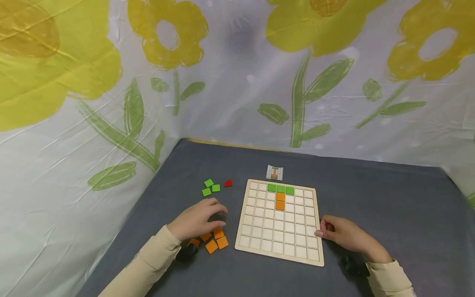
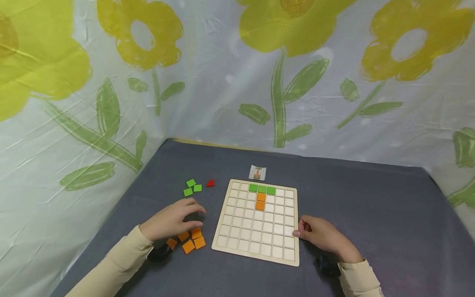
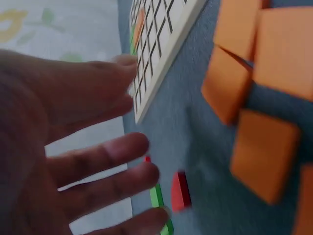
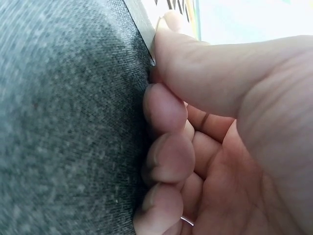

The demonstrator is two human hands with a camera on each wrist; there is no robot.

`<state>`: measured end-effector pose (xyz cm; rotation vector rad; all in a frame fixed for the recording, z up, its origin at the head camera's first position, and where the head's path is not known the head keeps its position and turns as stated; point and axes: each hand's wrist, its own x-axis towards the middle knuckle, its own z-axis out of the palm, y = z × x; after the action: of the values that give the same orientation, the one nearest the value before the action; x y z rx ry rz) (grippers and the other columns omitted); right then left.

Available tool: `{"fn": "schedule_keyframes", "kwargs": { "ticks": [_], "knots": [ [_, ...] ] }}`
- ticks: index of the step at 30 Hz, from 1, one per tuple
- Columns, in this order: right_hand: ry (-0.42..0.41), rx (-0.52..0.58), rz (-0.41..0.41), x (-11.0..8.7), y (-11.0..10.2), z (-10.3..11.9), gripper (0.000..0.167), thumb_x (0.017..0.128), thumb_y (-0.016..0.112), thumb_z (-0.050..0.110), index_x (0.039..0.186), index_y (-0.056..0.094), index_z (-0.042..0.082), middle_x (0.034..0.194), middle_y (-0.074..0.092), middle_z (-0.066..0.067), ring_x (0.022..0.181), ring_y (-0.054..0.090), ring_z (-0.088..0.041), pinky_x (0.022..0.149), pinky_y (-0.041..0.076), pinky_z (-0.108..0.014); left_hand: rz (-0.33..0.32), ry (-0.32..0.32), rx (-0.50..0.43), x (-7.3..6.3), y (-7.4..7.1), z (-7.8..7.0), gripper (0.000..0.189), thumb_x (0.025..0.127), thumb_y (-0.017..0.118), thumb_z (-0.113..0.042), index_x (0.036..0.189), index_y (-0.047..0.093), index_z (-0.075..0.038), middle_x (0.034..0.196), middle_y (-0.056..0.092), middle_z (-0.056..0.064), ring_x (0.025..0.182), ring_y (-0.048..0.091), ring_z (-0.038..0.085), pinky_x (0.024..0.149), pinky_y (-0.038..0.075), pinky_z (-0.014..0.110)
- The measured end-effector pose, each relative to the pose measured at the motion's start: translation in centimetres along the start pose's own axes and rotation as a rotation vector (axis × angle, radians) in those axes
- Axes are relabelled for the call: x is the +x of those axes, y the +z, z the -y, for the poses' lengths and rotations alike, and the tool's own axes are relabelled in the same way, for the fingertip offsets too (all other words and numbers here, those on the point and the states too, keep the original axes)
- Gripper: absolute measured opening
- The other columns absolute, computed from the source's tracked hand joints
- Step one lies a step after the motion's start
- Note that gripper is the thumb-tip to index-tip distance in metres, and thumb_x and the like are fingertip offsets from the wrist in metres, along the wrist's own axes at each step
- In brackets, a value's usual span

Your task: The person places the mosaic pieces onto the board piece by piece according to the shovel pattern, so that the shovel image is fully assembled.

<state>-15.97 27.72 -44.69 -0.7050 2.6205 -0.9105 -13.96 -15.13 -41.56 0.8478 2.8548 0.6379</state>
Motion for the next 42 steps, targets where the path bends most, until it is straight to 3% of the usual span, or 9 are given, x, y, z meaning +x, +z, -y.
{"fn": "schedule_keyframes", "kwargs": {
  "ticks": [9,17,29,37,42],
  "knots": [
    [0.000,-0.009,-0.011,0.1,-0.1,0.0,0.026,0.090,0.065,0.035,0.081,0.054,0.013,0.064,0.043,0.008,0.055,0.036,-0.001,0.050,0.031,-0.020,-0.010,-0.111,-0.072,-4.4,0.0,1.1,0.040,0.081,0.076,-0.034,0.115,0.065,-0.014,0.098,0.057,-0.003,0.080,0.052,0.013,0.067,0.044,0.025],
    [0.007,0.004,-0.012,0.0,0.2,-0.2,0.026,0.090,0.065,0.036,0.080,0.054,0.014,0.064,0.043,0.009,0.055,0.036,-0.001,0.051,0.031,-0.020,0.009,-0.166,-0.055,-6.5,0.7,1.6,0.043,0.076,0.079,-0.039,0.112,0.064,-0.020,0.090,0.053,-0.009,0.077,0.049,0.006,0.063,0.043,0.024],
    [0.024,0.006,-0.015,0.0,0.5,-0.3,0.026,0.089,0.066,0.036,0.080,0.054,0.014,0.064,0.043,0.010,0.054,0.036,0.000,0.050,0.031,-0.019,0.004,-0.147,-0.089,-7.1,2.1,1.8,0.043,0.078,0.080,-0.027,0.115,0.062,-0.017,0.096,0.052,-0.009,0.080,0.047,0.007,0.067,0.042,0.025],
    [0.036,-0.009,-0.006,0.0,0.3,-0.2,0.027,0.089,0.066,0.037,0.080,0.054,0.015,0.064,0.043,0.010,0.054,0.036,-0.001,0.050,0.031,-0.019,-0.004,-0.107,-0.127,-7.0,1.9,2.0,0.032,0.081,0.078,-0.017,0.108,0.062,-0.017,0.093,0.052,-0.008,0.078,0.047,0.006,0.065,0.042,0.022],
    [0.037,-0.001,0.005,0.1,0.1,-0.2,0.028,0.089,0.065,0.039,0.081,0.054,0.014,0.065,0.044,0.009,0.054,0.036,-0.001,0.051,0.031,-0.020,-0.032,-0.071,-0.095,-7.1,1.7,1.9,0.028,0.080,0.078,-0.014,0.103,0.062,-0.018,0.090,0.052,-0.008,0.075,0.045,0.006,0.063,0.040,0.023]
  ]
}}
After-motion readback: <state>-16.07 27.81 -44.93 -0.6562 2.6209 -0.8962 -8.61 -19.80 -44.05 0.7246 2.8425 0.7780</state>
